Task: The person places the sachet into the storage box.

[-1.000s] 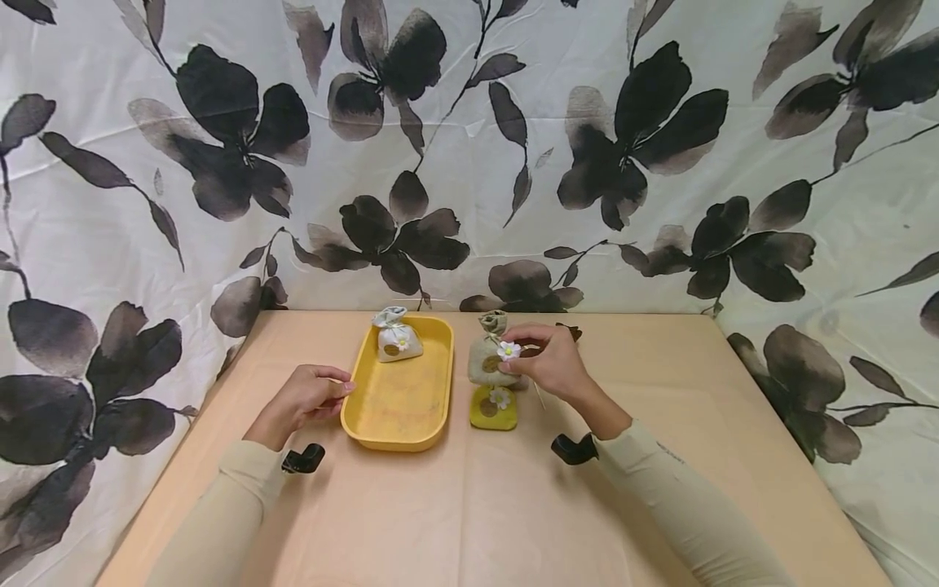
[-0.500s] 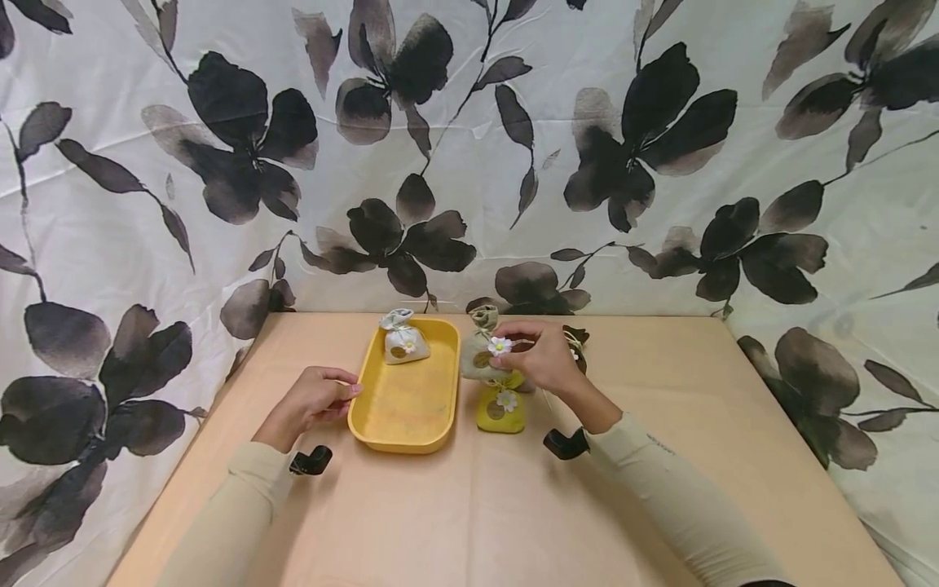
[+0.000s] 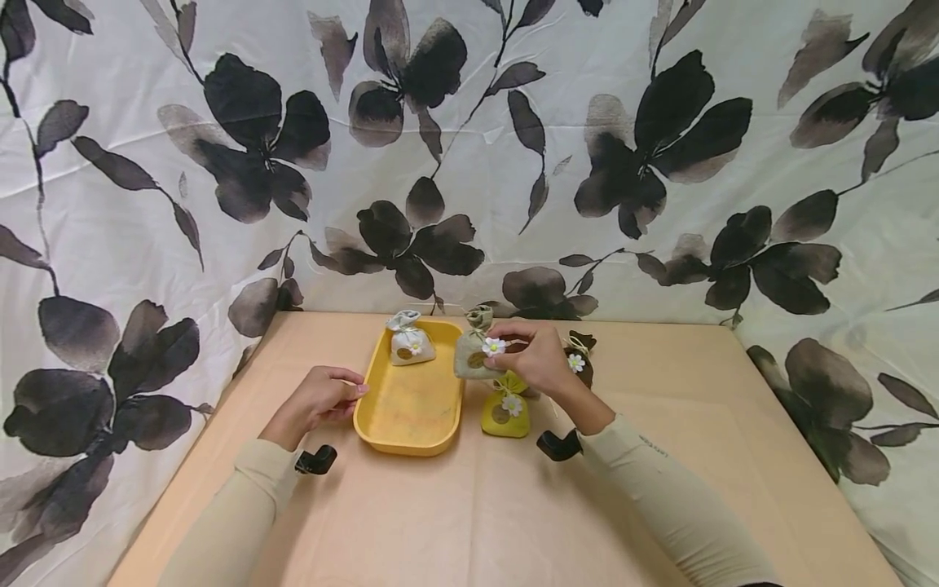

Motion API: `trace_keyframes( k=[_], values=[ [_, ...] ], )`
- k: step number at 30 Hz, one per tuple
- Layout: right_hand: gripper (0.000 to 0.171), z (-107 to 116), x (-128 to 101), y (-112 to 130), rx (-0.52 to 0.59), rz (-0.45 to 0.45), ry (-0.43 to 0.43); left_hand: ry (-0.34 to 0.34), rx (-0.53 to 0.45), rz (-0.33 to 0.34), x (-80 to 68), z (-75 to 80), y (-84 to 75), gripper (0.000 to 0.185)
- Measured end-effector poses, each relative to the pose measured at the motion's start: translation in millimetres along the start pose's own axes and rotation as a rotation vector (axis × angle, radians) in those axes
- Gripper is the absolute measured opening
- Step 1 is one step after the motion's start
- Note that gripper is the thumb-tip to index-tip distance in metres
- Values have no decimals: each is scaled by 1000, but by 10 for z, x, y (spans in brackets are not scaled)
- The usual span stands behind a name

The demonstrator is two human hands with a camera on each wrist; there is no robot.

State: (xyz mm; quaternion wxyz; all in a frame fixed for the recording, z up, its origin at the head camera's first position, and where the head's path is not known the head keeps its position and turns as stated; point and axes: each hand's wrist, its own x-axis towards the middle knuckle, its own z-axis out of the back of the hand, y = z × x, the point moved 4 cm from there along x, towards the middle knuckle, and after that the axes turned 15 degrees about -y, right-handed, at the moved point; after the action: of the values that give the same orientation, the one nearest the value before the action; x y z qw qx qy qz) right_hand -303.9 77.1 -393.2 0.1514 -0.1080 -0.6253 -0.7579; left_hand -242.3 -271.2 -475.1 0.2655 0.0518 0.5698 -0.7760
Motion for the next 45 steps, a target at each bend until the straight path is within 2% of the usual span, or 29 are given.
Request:
trace_keyframes(
  k=[26,33,45],
  values=[
    [32,-275,139,7,-7,12,42,-10,0,5,35,-44,19,33],
    [33,-346,153,27,-31,26,47,-13,0,-20,57,-39,21,31],
    [32,-479,188,33,-7,23,62,16,-42,-59,78,-6,35,34]
  ],
)
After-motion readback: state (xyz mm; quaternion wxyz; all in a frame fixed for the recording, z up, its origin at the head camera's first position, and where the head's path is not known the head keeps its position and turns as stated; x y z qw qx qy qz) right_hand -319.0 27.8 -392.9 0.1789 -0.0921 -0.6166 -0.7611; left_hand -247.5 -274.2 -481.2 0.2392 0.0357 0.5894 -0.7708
